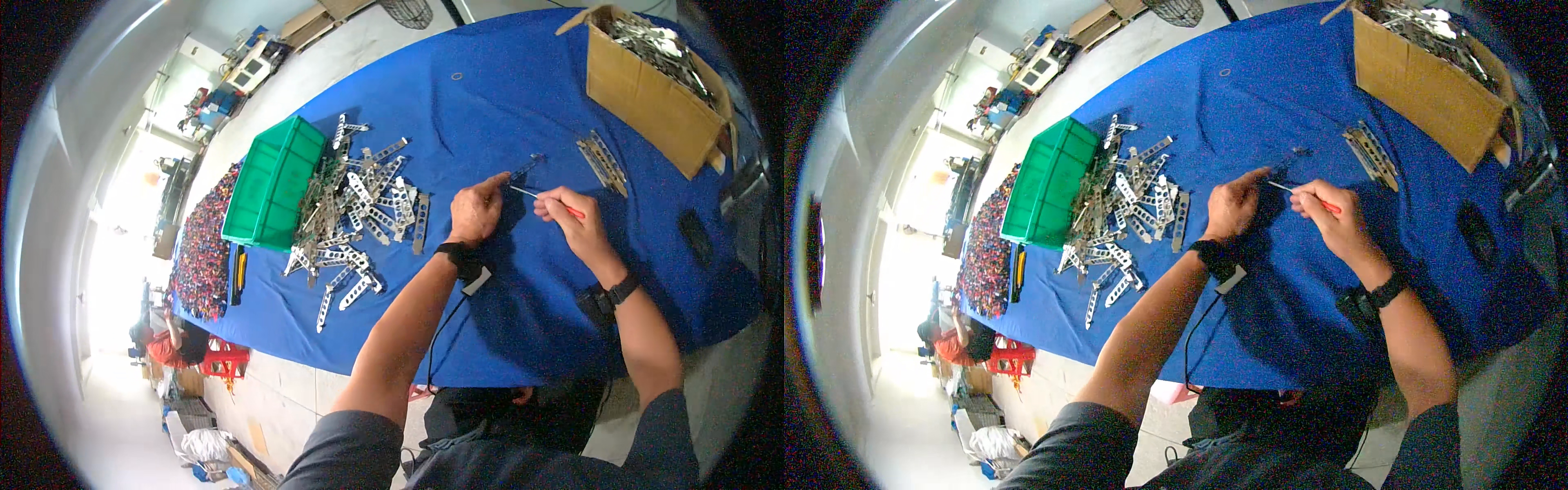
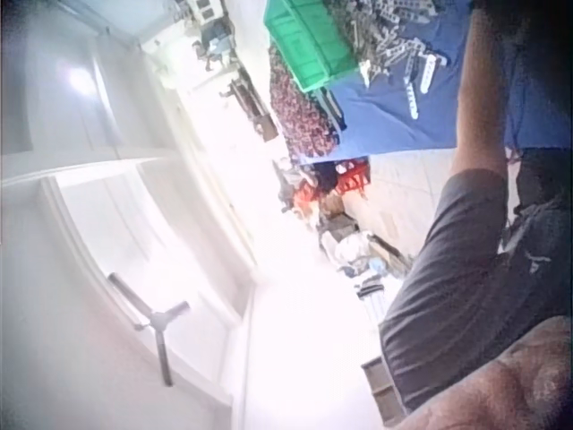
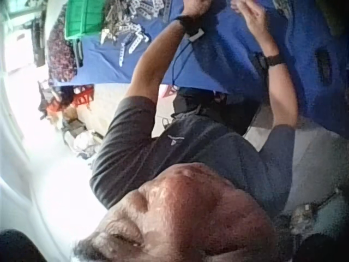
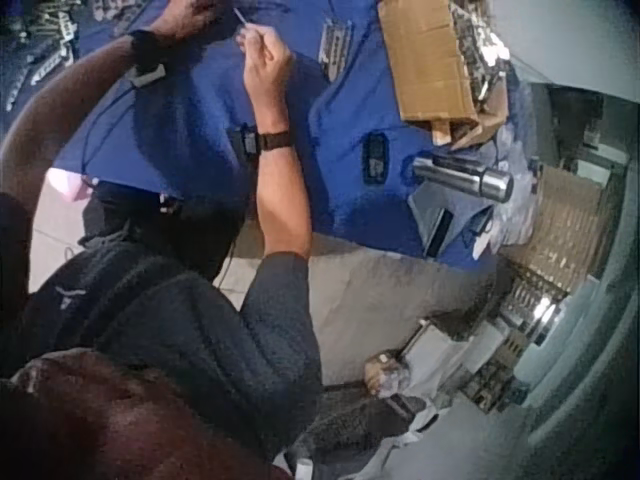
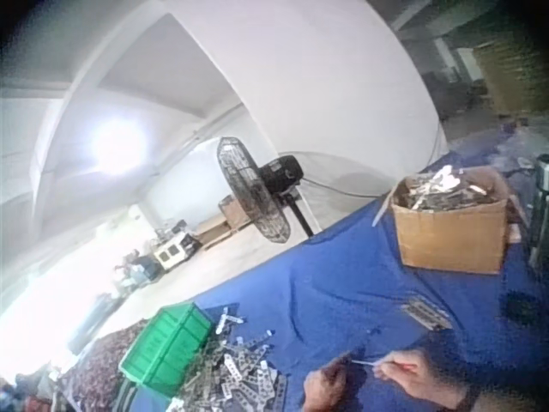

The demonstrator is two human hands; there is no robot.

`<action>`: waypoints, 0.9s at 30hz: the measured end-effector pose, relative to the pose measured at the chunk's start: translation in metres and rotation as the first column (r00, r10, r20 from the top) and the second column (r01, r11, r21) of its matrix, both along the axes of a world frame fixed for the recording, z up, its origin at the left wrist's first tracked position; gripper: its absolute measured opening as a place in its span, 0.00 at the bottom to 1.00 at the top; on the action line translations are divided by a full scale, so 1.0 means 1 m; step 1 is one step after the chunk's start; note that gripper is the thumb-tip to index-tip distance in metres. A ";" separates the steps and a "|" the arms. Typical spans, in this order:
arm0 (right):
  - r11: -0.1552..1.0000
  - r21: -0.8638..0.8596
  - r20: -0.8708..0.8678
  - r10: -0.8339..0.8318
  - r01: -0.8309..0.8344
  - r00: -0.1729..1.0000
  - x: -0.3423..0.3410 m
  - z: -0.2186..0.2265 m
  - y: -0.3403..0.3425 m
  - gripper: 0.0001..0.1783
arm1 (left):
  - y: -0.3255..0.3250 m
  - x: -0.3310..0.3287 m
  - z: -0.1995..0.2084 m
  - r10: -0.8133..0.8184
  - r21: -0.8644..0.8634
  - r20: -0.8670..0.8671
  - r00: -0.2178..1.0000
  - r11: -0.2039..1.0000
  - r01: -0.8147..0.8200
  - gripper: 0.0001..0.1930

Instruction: Assembling small metal components using a screwdriver at a workstation.

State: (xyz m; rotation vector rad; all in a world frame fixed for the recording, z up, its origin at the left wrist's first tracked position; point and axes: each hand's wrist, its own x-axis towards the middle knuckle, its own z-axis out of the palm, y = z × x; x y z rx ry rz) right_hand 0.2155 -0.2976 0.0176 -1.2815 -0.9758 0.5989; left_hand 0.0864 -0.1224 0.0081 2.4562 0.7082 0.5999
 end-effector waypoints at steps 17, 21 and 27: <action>0.997 0.023 0.015 -0.080 0.080 0.997 -0.002 -0.005 0.005 0.12 | 0.004 -0.002 -0.002 -0.053 -0.155 -0.048 0.997 0.987 0.045 0.18; 0.979 0.012 -0.001 -0.202 0.202 0.979 0.006 0.012 0.004 0.10 | 0.009 -0.012 -0.007 -0.077 -0.108 0.177 0.981 0.989 0.097 0.16; 0.861 -0.016 0.027 -0.508 0.508 0.861 0.064 0.043 -0.040 0.14 | -0.002 -0.002 0.006 0.015 -0.075 -0.006 1.000 0.997 -0.016 0.16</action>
